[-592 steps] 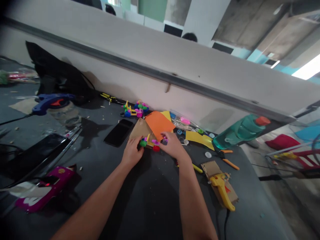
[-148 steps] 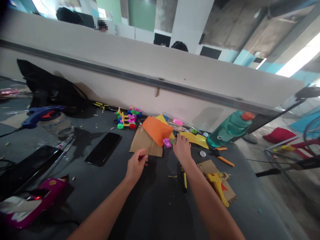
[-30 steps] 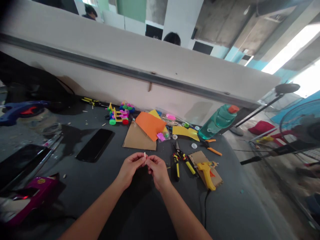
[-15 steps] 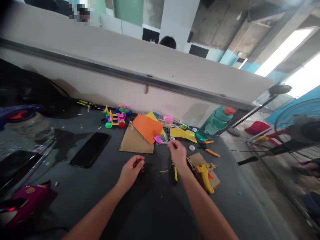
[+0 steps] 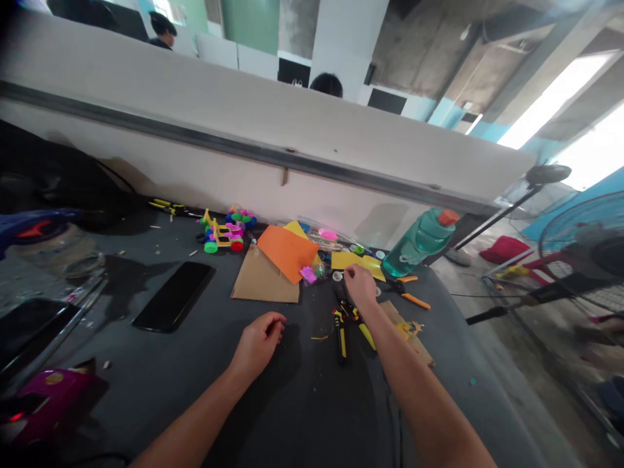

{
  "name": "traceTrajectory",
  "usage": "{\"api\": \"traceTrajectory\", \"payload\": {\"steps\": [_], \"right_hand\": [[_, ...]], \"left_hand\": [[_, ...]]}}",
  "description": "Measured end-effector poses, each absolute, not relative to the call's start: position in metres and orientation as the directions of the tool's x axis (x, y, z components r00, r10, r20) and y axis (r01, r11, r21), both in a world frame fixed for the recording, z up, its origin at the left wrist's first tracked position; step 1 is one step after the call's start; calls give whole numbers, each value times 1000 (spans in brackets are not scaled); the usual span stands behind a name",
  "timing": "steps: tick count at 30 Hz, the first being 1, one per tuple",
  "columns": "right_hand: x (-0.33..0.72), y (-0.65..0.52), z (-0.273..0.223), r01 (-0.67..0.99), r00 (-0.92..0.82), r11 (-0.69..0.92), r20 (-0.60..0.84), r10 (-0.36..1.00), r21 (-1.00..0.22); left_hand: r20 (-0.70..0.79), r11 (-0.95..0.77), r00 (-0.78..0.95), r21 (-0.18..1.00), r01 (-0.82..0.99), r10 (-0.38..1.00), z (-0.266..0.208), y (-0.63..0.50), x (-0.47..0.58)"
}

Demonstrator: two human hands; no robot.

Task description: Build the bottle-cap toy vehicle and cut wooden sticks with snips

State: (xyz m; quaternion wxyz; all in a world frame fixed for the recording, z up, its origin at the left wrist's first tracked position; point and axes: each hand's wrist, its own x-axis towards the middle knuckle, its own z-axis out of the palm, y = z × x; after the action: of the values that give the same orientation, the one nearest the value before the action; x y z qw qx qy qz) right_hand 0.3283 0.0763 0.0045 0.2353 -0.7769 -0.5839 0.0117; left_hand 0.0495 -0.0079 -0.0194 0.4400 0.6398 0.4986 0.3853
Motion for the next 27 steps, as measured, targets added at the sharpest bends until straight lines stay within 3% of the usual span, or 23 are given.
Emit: {"api": "traceTrajectory", "payload": {"steps": [10, 21, 27], "right_hand": [[332, 81, 5, 929, 278, -223, 160, 947, -295], [325, 127, 40, 978, 184, -159, 202, 962, -133], [334, 172, 29, 986, 150, -143, 78, 986, -84]], "left_hand": [[89, -177, 229, 899, 400, 969, -19, -7, 49], [72, -158, 227, 908, 388, 971, -17, -9, 50], [89, -168, 218, 911, 378, 972, -18, -10, 49]]}}
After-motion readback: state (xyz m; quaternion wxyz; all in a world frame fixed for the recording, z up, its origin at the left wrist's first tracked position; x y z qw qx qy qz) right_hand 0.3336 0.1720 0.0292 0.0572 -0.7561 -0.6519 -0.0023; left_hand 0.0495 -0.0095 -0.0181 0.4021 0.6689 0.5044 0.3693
